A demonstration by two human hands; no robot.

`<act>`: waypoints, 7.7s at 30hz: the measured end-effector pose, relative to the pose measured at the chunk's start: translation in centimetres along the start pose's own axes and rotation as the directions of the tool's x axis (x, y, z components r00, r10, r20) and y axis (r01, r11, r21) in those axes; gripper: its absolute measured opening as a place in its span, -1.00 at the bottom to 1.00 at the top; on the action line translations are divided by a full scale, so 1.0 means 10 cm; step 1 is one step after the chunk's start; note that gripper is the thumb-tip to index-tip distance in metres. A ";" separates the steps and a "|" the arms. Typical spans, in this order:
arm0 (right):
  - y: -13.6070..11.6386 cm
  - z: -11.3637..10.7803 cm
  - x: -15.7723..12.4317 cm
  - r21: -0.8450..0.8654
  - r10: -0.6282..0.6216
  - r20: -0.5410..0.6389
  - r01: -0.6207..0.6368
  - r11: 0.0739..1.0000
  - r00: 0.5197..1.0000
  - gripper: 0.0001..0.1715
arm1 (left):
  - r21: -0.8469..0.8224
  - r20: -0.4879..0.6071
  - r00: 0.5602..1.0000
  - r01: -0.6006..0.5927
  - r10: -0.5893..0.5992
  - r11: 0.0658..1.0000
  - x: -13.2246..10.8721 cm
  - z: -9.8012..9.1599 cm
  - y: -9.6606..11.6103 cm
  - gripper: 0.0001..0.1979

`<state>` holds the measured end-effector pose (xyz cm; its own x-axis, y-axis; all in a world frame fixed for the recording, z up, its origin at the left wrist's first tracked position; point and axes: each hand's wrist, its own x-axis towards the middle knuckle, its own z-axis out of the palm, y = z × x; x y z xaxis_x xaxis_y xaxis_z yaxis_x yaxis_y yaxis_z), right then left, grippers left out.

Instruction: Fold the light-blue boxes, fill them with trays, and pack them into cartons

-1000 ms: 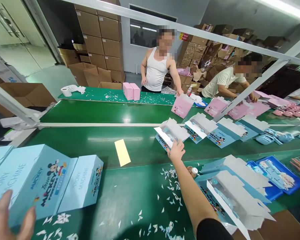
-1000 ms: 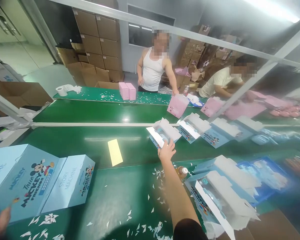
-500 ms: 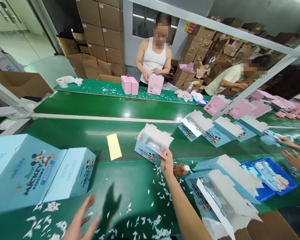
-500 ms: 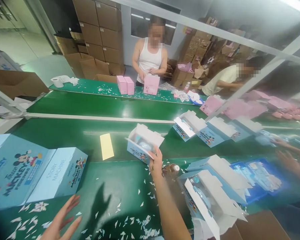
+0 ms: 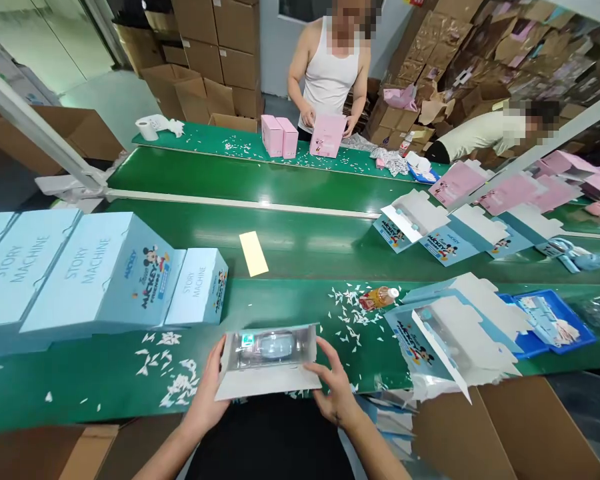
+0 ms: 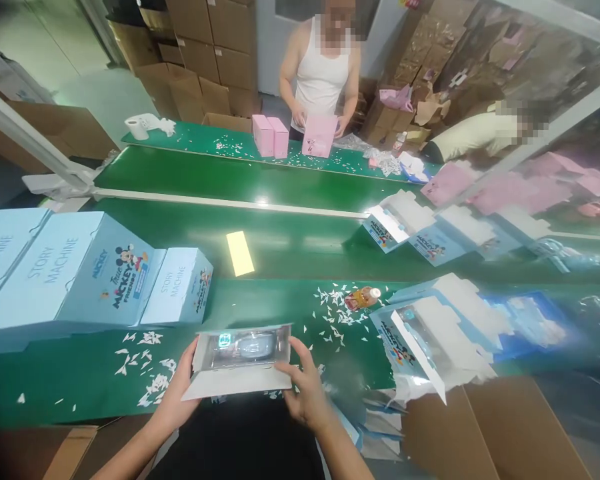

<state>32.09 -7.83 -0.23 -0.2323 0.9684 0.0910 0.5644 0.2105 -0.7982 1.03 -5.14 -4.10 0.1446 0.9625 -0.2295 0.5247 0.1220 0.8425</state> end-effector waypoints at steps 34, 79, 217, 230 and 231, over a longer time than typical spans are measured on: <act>0.03 0.15 0.51 -0.052 0.421 0.029 -0.419 0.907 0.907 -0.60 | 0.085 0.123 0.988 -0.105 0.094 0.991 0.21 -0.11 0.10 -0.72; -0.67 0.43 0.40 -0.390 -0.180 0.254 0.271 0.880 0.950 -0.71 | 0.454 0.391 0.831 -0.548 0.396 0.703 0.24 -0.14 0.16 -0.46; 0.10 0.77 0.57 -0.025 0.575 0.301 -0.596 0.802 0.761 -0.20 | 0.789 0.171 0.965 -0.254 0.197 0.559 0.10 0.31 0.43 -0.36; 0.17 1.32 0.42 0.286 0.514 0.405 -0.639 0.714 0.756 -0.13 | 0.682 0.190 0.958 -0.287 0.216 0.673 0.12 0.14 0.32 -0.38; 0.17 1.33 0.42 0.281 0.520 0.399 -0.641 0.715 0.755 -0.13 | 0.673 0.186 0.958 -0.286 0.219 0.682 0.12 0.15 0.32 -0.40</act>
<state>21.56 -5.22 -9.08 -0.1980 0.7871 -0.5842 0.3297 -0.5077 -0.7959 4.17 -3.93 -2.44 0.4094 0.9036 -0.1263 0.8808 -0.3554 0.3128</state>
